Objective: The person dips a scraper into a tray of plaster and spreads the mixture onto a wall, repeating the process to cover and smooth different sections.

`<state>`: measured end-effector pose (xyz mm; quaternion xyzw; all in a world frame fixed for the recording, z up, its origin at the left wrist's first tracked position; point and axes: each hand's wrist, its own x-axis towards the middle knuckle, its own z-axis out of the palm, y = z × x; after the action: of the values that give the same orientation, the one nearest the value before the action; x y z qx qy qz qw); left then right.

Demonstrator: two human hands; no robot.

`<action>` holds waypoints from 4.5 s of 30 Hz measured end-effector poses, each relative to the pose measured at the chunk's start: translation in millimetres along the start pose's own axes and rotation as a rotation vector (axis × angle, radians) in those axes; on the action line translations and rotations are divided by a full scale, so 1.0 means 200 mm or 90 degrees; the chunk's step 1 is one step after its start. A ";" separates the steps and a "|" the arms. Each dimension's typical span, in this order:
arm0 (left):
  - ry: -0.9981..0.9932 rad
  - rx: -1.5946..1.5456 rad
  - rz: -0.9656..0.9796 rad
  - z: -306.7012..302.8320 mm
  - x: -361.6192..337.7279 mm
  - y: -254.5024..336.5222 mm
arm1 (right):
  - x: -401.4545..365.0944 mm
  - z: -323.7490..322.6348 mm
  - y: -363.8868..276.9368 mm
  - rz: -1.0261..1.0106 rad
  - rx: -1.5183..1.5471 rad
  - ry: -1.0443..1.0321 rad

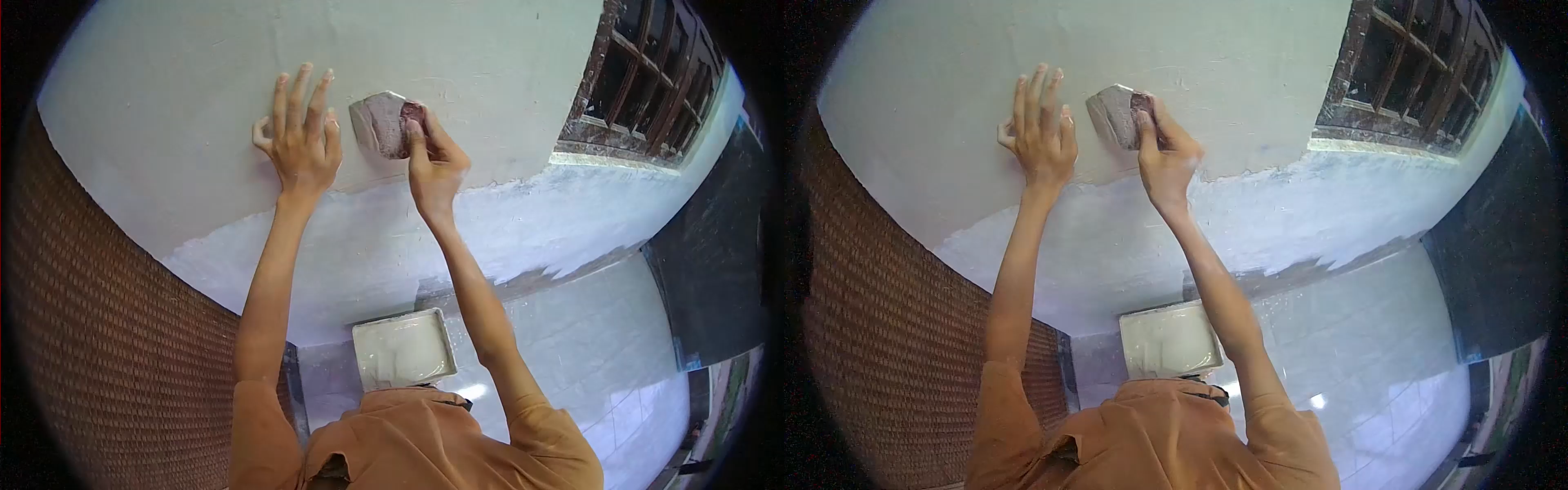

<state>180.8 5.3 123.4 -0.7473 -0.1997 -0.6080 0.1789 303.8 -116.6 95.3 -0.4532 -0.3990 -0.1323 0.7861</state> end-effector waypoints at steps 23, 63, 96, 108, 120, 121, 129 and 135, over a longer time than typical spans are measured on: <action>-0.001 -0.027 0.011 0.01 0.00 0.00 | -0.04 -0.01 0.06 0.005 0.039 0.035; -0.001 -0.058 0.012 0.00 0.00 -0.03 | 0.13 -0.03 0.04 0.033 0.105 0.076; 0.005 -0.006 -0.009 0.01 -0.01 -0.03 | 0.31 -0.24 0.09 0.000 0.061 0.183; 0.024 0.000 -0.002 0.03 -0.01 -0.03 | 0.05 -0.09 0.13 0.032 -0.022 0.067; 0.035 -0.016 -0.001 0.04 -0.01 -0.02 | -0.03 0.02 0.16 -0.005 0.034 0.039; 0.037 -0.012 0.001 0.04 -0.01 -0.03 | -0.02 -0.01 0.16 -0.007 0.032 0.042; 0.023 -0.008 -0.015 0.03 -0.02 -0.02 | 0.22 -0.45 0.12 0.025 0.157 0.373; 0.043 -0.020 -0.005 0.06 -0.01 -0.02 | 0.02 0.04 0.10 -0.021 0.031 0.064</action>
<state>188.1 13.6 119.5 -0.7284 -0.1869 -0.6366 0.1711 313.6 -98.9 87.5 -0.4199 -0.3698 -0.1581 0.8136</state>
